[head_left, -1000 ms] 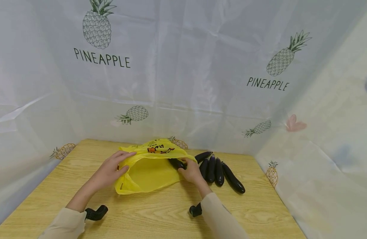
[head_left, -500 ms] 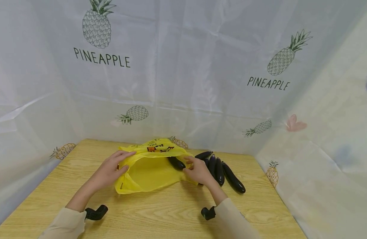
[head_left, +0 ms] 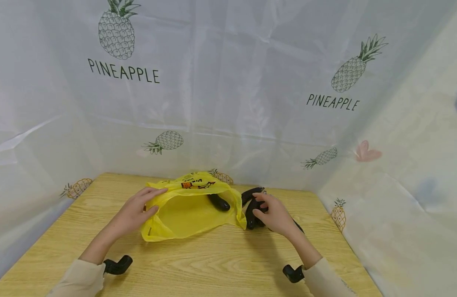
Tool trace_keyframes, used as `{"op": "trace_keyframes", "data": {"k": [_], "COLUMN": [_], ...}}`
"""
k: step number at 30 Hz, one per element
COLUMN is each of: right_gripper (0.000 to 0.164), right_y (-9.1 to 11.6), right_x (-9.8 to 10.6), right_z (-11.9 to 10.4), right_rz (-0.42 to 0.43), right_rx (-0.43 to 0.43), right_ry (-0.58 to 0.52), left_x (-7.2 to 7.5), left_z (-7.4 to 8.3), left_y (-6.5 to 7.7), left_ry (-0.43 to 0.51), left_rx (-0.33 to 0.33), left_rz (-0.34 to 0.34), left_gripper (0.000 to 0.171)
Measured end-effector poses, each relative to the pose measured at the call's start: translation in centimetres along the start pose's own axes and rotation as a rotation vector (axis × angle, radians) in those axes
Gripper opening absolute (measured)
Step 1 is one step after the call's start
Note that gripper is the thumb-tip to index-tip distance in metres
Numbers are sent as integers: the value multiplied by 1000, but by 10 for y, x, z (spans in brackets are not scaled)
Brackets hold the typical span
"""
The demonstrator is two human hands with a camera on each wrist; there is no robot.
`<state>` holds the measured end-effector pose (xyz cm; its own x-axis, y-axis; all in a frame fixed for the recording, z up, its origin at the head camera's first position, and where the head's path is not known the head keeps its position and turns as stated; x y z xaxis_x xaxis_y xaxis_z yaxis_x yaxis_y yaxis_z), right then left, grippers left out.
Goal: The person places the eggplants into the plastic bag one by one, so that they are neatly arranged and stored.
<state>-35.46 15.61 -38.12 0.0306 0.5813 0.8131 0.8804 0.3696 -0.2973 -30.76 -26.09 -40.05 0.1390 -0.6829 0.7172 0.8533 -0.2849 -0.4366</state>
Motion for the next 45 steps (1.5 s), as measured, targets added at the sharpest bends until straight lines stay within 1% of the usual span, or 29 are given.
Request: {"op": "trace_keyframes", "data": {"k": [5,8,13,17,22,30,34,45], "right_gripper": [55,57,57,56,55,57,57,58], "right_y": [15,24,37,45,52,62,64,65], "right_x": [21,30,39,44,45,44,41,33], "right_z": [20,32,52,67,86,110,117,131], "right_rz": [41,54,75,93,87,36,11,-18], "right_rx": [3,7,8,-12,-69,-146,-168,-207], "right_ry": [29,55,126,167,181,181,170,155], "left_x": [1,1,0,0,0,0,1,2], "left_z": [0,1,1,0,-2,-2,-2,-2], "left_y": [0,0,1,1,2,1,1,2], "left_ry": [-1,3,7,4,-4,3,4,0], "left_rx": [-4,-6,-4,1,10,15,13,-10], "left_rz": [3,6,4,-1,-1,-7,-3,13], "left_gripper": [58,58,58,58,59,60,59,60]}}
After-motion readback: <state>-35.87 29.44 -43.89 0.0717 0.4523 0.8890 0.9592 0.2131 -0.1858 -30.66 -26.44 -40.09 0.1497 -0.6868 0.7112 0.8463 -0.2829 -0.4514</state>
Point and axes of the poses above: each hand's wrist, its own y-axis away from the middle knuckle, its own x-axis out of the back of the hand, z = x × y, the point moved 6 cm from there along -y, towards the middle knuckle
